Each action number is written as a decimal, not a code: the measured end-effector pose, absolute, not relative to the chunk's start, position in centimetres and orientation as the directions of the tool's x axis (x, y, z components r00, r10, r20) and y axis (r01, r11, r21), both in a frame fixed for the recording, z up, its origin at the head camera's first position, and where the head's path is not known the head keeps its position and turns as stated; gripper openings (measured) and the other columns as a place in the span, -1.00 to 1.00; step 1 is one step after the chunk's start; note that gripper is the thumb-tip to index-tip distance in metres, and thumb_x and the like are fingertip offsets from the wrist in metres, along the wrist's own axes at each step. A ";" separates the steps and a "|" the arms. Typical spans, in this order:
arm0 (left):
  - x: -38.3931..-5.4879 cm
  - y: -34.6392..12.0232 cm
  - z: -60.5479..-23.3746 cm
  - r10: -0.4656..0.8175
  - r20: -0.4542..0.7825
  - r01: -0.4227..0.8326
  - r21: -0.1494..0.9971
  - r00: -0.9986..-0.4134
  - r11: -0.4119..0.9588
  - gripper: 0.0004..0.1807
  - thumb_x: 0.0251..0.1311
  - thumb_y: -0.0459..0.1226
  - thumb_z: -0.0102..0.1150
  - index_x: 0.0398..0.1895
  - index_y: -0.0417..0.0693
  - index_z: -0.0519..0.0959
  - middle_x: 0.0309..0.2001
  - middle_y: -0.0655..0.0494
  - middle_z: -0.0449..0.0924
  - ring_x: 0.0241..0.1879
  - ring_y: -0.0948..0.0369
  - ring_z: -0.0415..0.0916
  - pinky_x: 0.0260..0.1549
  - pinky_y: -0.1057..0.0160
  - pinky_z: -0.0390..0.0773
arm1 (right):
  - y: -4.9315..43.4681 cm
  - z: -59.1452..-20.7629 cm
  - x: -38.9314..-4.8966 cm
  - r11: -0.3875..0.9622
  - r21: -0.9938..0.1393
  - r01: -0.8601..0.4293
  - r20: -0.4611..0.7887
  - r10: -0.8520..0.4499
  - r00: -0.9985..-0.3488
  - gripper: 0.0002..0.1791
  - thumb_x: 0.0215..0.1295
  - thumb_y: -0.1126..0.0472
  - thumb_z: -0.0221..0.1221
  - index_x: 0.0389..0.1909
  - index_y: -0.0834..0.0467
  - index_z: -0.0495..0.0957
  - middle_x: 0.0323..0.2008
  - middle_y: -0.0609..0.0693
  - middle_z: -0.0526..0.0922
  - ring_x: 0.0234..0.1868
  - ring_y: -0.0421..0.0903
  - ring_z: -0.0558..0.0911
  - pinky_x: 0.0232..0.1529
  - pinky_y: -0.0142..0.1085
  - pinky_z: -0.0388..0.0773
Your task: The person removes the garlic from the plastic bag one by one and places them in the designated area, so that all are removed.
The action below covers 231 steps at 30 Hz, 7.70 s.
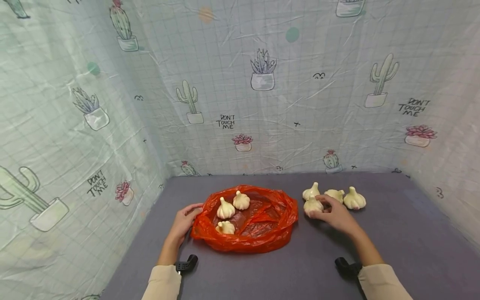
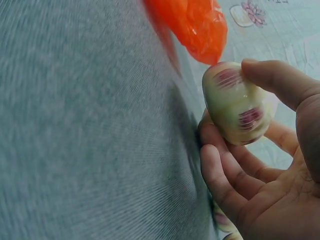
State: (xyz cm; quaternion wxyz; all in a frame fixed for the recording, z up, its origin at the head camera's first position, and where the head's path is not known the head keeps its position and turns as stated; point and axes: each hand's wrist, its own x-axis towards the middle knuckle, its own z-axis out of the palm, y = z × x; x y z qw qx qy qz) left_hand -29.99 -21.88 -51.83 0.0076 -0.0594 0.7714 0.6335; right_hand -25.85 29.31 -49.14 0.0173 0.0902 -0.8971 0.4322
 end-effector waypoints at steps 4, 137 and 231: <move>-30.0 -21.7 -51.9 -0.085 -0.088 -0.102 0.978 -0.992 0.180 -0.69 0.36 -0.14 0.28 0.10 0.03 0.70 0.00 0.02 0.74 -0.13 0.20 0.66 -0.16 0.26 0.61 | 29.7 -49.4 -25.8 0.618 -0.770 -0.158 0.074 -0.159 -0.985 -0.25 0.34 0.03 0.34 0.39 0.36 0.35 0.38 0.49 0.32 -0.03 0.09 0.68 -0.19 -0.31 0.57; -29.9 -21.9 -51.9 -0.080 -0.093 -0.106 0.978 -0.992 0.177 -0.70 0.37 -0.14 0.27 0.09 0.01 0.70 -0.09 0.05 0.74 -0.22 0.20 0.64 -0.22 0.24 0.61 | 4.4 -49.5 -27.7 0.505 -0.714 -0.485 0.133 -0.582 -0.802 -0.62 0.24 0.13 0.42 0.06 0.06 0.62 -0.17 -0.01 0.71 -0.25 -0.20 0.62 -0.24 -0.38 0.54; -29.9 -21.8 -52.0 -0.077 -0.086 -0.099 0.976 -0.993 0.193 -0.65 0.38 -0.11 0.26 0.15 -0.01 0.68 0.00 0.03 0.74 -0.18 0.23 0.66 -0.19 0.27 0.62 | 15.8 -46.9 -24.8 0.469 -0.813 -0.344 0.181 -0.358 -0.916 -0.45 0.16 -0.01 0.49 0.17 -0.02 0.59 0.09 0.04 0.65 -0.11 -0.03 0.65 -0.17 -0.32 0.61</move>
